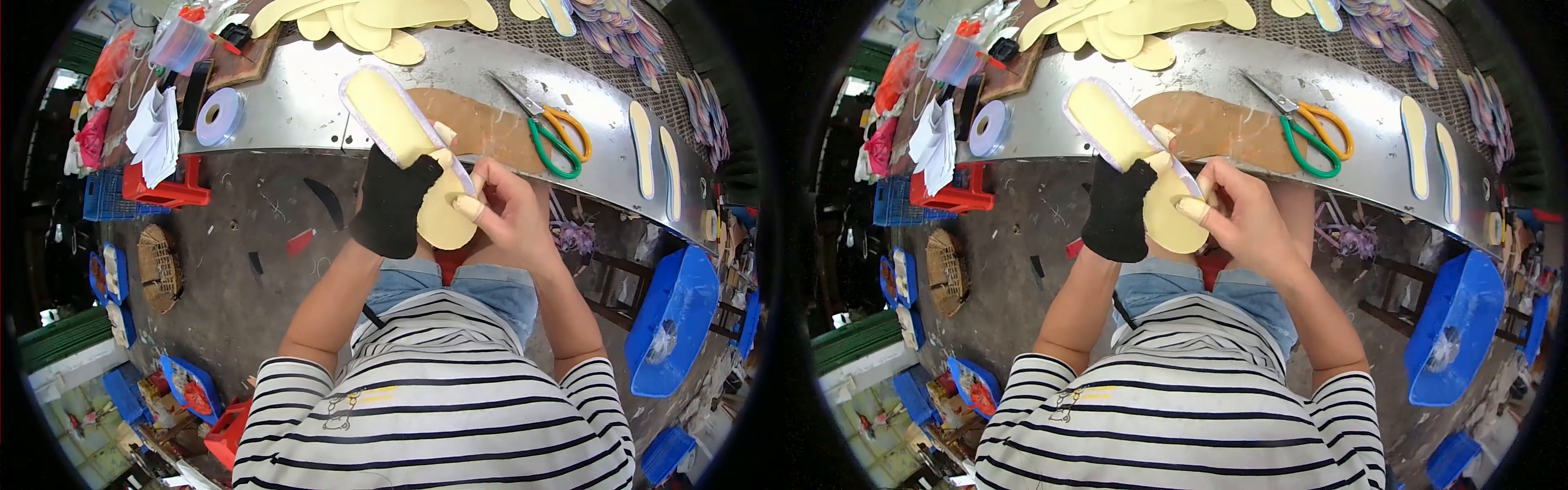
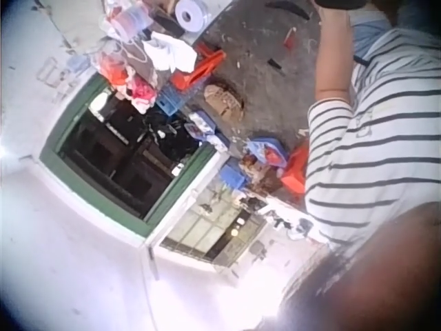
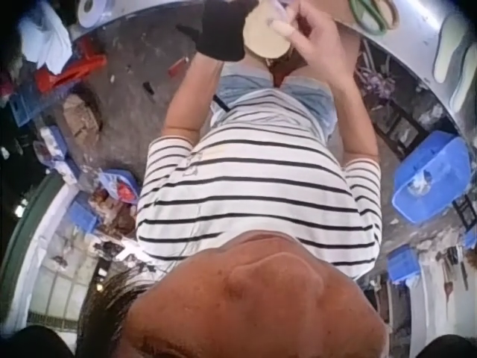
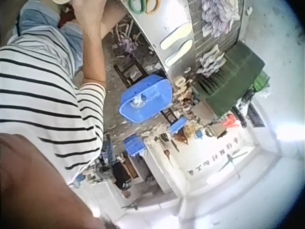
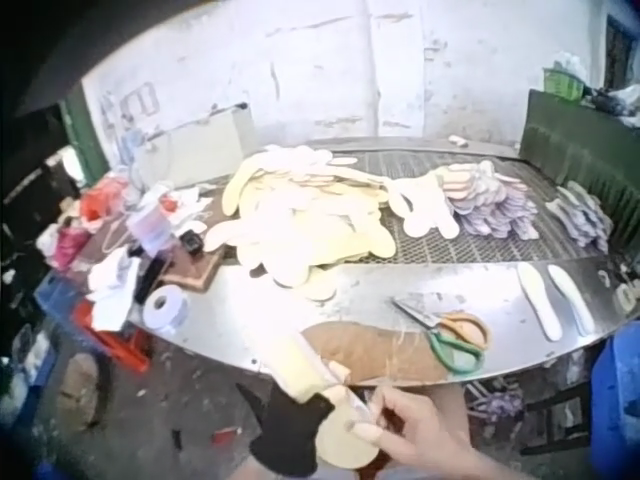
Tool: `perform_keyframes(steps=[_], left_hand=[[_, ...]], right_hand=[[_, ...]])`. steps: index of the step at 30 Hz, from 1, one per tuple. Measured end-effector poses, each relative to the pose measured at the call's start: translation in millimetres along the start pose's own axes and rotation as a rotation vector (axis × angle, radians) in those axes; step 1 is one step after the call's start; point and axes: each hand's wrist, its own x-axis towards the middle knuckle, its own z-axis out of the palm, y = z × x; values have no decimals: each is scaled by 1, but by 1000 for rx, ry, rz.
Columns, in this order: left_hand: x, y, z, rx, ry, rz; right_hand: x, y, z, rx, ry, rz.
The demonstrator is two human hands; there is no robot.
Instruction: Applying adhesive tape to the edges of shoe insoles.
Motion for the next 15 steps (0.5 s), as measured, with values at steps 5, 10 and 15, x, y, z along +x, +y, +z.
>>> perform_keyframes(steps=[5, 10, 15], left_hand=[[6, 1, 9, 182, -44, -1], [10, -10, 11, 8, 162, -49], [5, -9, 16, 288, 44, 91]], right_hand=[[8, -1, -6, 229, 65, 41], [5, 14, -10, -91, 69, -130], [12, 8, -14, 176, 112, -20]])
